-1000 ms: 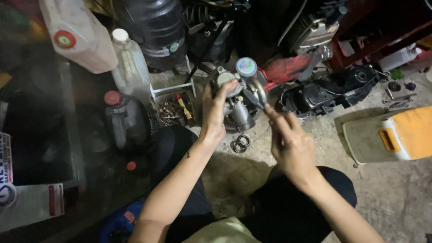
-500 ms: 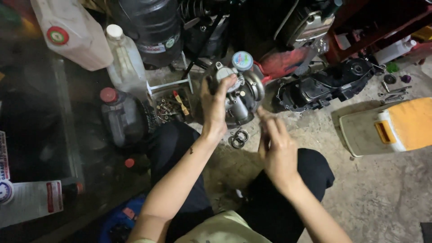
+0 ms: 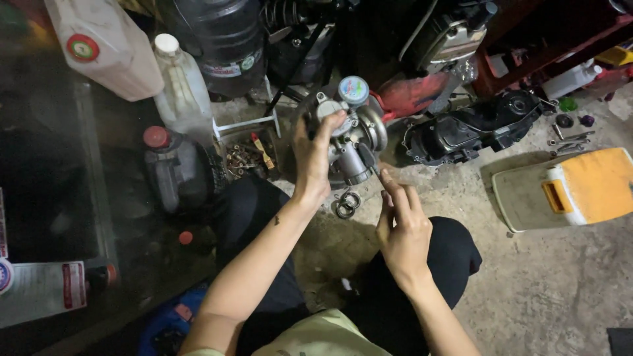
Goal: Disassembling a motorcycle carburetor using a screwdriver to remove screws and pry components apart.
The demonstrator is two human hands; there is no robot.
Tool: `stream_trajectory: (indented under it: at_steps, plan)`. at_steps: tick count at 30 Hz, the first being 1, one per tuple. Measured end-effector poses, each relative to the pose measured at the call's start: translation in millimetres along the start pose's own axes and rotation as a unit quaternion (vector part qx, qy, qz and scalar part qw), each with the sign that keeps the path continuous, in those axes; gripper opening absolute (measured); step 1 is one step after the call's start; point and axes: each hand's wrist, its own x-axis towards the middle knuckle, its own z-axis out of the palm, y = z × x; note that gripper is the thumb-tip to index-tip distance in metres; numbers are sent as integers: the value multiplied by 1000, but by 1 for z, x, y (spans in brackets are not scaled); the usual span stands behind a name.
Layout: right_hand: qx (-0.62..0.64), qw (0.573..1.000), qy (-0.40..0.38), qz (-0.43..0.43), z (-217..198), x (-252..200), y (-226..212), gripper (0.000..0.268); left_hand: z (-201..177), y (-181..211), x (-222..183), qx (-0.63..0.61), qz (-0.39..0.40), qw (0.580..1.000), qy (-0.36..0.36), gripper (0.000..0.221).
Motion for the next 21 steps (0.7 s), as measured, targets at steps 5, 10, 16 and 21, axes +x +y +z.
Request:
stream_trajectory:
  at_steps: [5,10,16,21]
  plan:
    - [44,997,58,-2,5,16,-2,37,9,-4,-15,12,-36,998,-53,94]
    - [41,998,41,-2,1,6,-5,35,9,-10,-12,3,-27,999,-36,99]
    - [43,998,27,22,-4,12,-18,32,8,-17,-6,0,-22,1000,-16,94]
    - [68,997,36,2,-5,22,-26,26,11,-9,-2,-1,-1,1000,5,88]
